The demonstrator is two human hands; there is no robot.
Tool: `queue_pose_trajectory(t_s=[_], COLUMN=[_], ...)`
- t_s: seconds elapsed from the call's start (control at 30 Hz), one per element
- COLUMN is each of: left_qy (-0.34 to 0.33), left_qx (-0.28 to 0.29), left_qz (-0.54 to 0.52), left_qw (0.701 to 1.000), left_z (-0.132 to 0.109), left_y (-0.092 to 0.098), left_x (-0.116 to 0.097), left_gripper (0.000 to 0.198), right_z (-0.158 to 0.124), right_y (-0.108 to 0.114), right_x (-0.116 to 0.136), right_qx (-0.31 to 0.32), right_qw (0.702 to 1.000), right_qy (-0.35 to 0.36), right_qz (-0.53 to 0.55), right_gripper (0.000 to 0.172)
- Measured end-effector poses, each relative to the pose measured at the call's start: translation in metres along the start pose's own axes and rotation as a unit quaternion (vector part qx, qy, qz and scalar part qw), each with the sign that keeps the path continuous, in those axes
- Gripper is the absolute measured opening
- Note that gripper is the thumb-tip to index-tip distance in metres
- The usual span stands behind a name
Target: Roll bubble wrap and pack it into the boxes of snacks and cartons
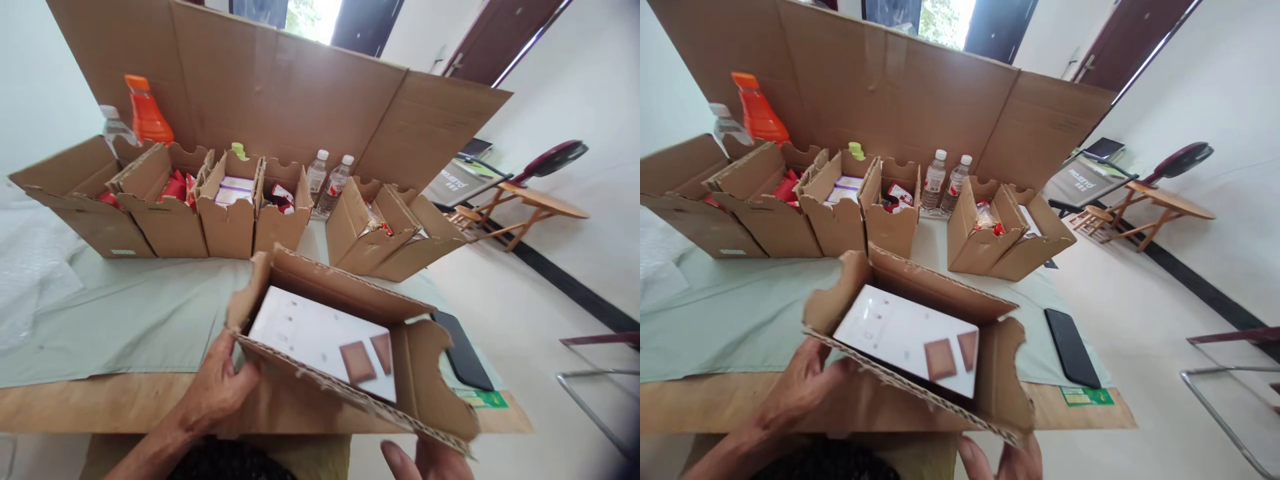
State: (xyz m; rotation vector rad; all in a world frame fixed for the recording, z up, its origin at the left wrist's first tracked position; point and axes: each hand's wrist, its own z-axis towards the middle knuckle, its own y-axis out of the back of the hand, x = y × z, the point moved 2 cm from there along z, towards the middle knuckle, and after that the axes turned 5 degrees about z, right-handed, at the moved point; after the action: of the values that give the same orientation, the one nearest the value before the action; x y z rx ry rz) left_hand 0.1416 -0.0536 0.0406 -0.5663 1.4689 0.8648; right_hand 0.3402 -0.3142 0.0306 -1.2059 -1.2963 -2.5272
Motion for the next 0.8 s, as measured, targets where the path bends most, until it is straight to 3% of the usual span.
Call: queue_pose_trajectory(t_s=[0.17,0.27,0.33,0.47,0.57,0.63,0.7,0.8], left_qy=[0.022,0.028,0.032,0.038,0.031,0.015,0.004,0.001], left_qx=[-0.157,-0.207,-0.204,-0.169,-0.168,-0.167,-0.163,-0.168], left_qz=[0.014,0.038,0.060,0.067,0.041,0.030,0.026,0.036], left_qw=[0.987,0.977,0.977,0.983,0.984,0.985,0.986,0.985], left_z=[0.018,0.030,0.036,0.041,0.040,0.038,0.035,0.032], left_y=[0.063,0.092,0.102,0.102,0.095,0.091,0.088,0.085], left_x=[0.010,0.022,0.033,0.053,0.059,0.059,0.060,0.065], left_gripper=[0.057,0.053,0.050,0.046,0.047,0.052,0.058,0.065], right_z=[0.100,0.130,0.137,0.158,0.194,0.222,0.246,0.270], right_y=[-0.053,-0.078,-0.080,-0.040,-0.013,-0.016,-0.033,-0.067], right_x=[0.063,0.079,0.079,0.086,0.121,0.152,0.177,0.196], right_qx=[0.076,0.134,0.150,0.077,0.052,0.089,0.167,0.295], right_qw=[0.986,0.972,0.968,0.976,0.972,0.959,0.933,0.867], right_qy=[0.121,0.162,0.182,0.196,0.226,0.269,0.311,0.372], right_qz=[0.091,0.109,0.083,0.055,0.022,-0.025,-0.073,-0.150], right_gripper=[0.067,0.063,0.064,0.056,0.046,0.038,0.036,0.045])
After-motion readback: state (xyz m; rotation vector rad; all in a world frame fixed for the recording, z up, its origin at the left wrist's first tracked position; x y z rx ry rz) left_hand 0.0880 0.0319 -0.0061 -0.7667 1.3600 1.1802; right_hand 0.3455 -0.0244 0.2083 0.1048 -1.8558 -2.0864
